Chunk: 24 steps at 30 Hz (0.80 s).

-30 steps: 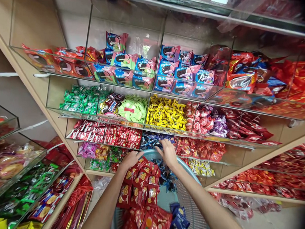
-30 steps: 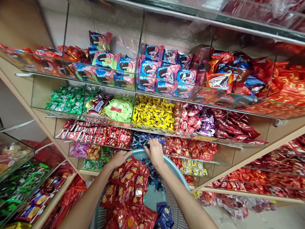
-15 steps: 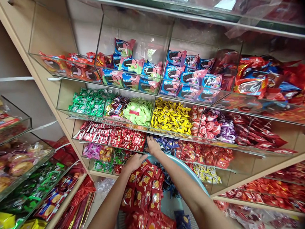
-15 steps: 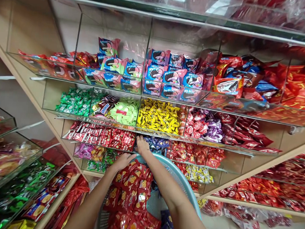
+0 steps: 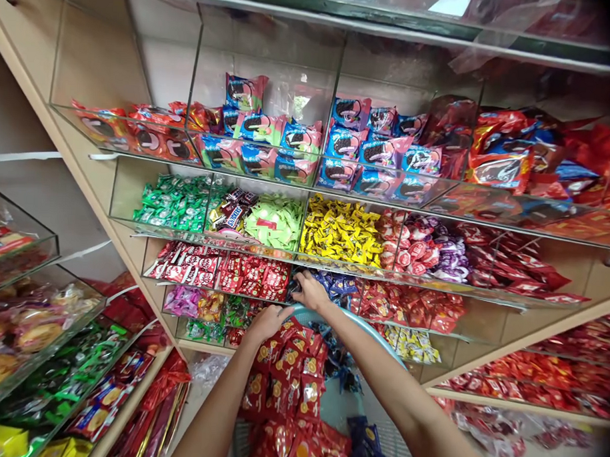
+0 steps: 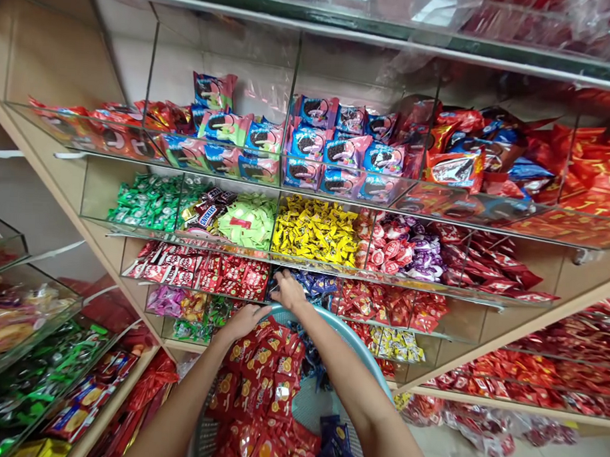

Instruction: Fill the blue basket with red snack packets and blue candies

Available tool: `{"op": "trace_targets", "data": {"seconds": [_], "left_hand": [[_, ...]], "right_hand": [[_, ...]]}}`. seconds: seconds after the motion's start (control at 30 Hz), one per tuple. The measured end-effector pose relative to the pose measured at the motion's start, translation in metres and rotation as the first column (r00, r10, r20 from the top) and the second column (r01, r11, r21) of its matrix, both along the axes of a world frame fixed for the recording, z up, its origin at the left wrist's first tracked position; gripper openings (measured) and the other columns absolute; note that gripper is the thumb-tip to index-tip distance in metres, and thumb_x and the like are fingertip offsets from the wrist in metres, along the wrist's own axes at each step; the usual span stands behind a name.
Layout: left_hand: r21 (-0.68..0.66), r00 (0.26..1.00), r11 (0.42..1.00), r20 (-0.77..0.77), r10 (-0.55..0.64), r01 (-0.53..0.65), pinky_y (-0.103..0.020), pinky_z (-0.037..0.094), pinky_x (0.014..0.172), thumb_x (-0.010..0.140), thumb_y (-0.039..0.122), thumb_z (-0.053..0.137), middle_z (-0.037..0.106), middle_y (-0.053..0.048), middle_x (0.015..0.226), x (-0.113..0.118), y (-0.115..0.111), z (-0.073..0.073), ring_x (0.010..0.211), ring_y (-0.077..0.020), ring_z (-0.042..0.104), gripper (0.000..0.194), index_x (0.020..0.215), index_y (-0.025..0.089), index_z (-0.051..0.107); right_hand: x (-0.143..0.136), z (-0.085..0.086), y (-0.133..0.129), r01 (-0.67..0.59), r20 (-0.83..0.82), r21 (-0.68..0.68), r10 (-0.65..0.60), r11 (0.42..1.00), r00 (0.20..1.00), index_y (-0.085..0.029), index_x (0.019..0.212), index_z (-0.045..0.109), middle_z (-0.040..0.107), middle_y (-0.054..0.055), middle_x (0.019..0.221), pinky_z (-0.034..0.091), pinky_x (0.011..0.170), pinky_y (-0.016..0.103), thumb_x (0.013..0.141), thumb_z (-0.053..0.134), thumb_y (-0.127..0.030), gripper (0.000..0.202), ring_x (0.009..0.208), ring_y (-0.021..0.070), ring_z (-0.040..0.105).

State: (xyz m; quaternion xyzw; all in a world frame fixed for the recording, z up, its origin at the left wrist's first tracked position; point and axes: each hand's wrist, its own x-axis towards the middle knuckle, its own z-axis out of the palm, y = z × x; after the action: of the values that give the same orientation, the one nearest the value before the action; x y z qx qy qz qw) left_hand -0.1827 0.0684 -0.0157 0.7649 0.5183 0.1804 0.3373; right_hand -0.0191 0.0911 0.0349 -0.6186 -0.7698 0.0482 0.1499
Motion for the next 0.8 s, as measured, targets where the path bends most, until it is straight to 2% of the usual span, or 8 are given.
{"op": "trace_targets", "data": {"seconds": [0.1, 0.2, 0.3, 0.43, 0.6, 0.7, 0.8], "left_hand": [[-0.005, 1.0, 1.0, 0.009, -0.012, 0.012, -0.021, 0.032, 0.057, 0.075, 0.061, 0.028, 0.061, -0.003, 0.069, -0.001, 0.0, 0.002, 0.066, -0.0166, 0.053, 0.055, 0.07, 0.017, 0.059], [-0.022, 1.0, 0.999, -0.003, -0.025, 0.025, -0.022, 0.031, 0.056, 0.075, 0.062, 0.026, 0.06, -0.004, 0.068, -0.001, 0.0, 0.003, 0.064, -0.0165, 0.053, 0.056, 0.069, 0.016, 0.058], [-0.032, 0.999, 0.999, -0.032, -0.018, 0.017, -0.022, 0.031, 0.055, 0.074, 0.063, 0.026, 0.059, -0.004, 0.066, 0.0, 0.0, 0.003, 0.063, -0.0167, 0.052, 0.056, 0.068, 0.017, 0.057], [-0.048, 1.0, 0.999, -0.031, 0.008, -0.009, -0.022, 0.03, 0.055, 0.073, 0.064, 0.027, 0.059, -0.004, 0.066, 0.0, 0.0, 0.004, 0.062, -0.0169, 0.052, 0.056, 0.067, 0.017, 0.056], [-0.043, 0.999, 0.999, -0.035, 0.002, -0.003, -0.022, 0.03, 0.055, 0.072, 0.066, 0.026, 0.058, -0.004, 0.066, 0.001, -0.001, 0.007, 0.062, -0.0165, 0.051, 0.057, 0.065, 0.017, 0.055], [-0.033, 0.999, 0.999, -0.045, -0.002, 0.001, -0.022, 0.03, 0.054, 0.072, 0.066, 0.026, 0.059, -0.005, 0.069, 0.001, -0.001, 0.009, 0.062, -0.0167, 0.052, 0.057, 0.066, 0.017, 0.055], [-0.047, 0.999, 0.999, -0.052, 0.009, -0.011, -0.022, 0.031, 0.055, 0.072, 0.065, 0.027, 0.06, -0.005, 0.069, 0.001, -0.001, 0.01, 0.064, -0.0173, 0.053, 0.056, 0.068, 0.017, 0.056]], "right_hand": [[0.011, 0.011, -0.011, -0.026, -0.184, 0.078, 0.04, 0.997, 0.982, -0.024, 0.106, 0.044, 0.047, 0.003, 0.097, 0.04, 0.066, 0.026, 0.07, 0.055, -0.037, 0.04, 0.075, 0.014, 0.051], [0.023, 0.024, -0.028, -0.03, -0.362, 0.134, 0.077, 0.991, 0.929, -0.023, 0.106, 0.045, 0.048, 0.003, 0.092, 0.042, 0.065, 0.027, 0.071, 0.053, -0.039, 0.039, 0.066, 0.0111, 0.048], [0.038, 0.031, -0.055, -0.057, -0.438, 0.158, 0.121, 0.986, 0.891, -0.023, 0.106, 0.047, 0.048, 0.004, 0.094, 0.043, 0.064, 0.027, 0.072, 0.053, -0.038, 0.038, 0.064, 0.0109, 0.048], [0.065, 0.021, -0.098, -0.088, -0.397, 0.106, 0.124, 0.99, 0.909, -0.024, 0.107, 0.047, 0.049, 0.004, 0.097, 0.044, 0.067, 0.029, 0.073, 0.053, -0.036, 0.038, 0.07, 0.0131, 0.05], [0.091, 0.004, -0.137, -0.097, -0.274, 0.057, 0.109, 0.994, 0.956, -0.024, 0.108, 0.047, 0.049, 0.005, 0.101, 0.041, 0.081, 0.03, 0.074, 0.051, -0.035, 0.036, 0.093, 0.0172, 0.049], [0.093, 0.004, -0.152, -0.082, -0.233, 0.013, 0.082, 0.997, 0.969, -0.025, 0.109, 0.047, 0.049, 0.006, 0.104, 0.041, 0.08, 0.03, 0.075, 0.049, -0.036, 0.036, 0.094, 0.0178, 0.049], [0.086, 0.005, -0.165, -0.119, -0.217, -0.05, 0.105, 0.992, 0.97, -0.027, 0.109, 0.046, 0.048, 0.005, 0.107, 0.04, 0.081, 0.03, 0.074, 0.05, -0.036, 0.037, 0.096, 0.0186, 0.049]]}}
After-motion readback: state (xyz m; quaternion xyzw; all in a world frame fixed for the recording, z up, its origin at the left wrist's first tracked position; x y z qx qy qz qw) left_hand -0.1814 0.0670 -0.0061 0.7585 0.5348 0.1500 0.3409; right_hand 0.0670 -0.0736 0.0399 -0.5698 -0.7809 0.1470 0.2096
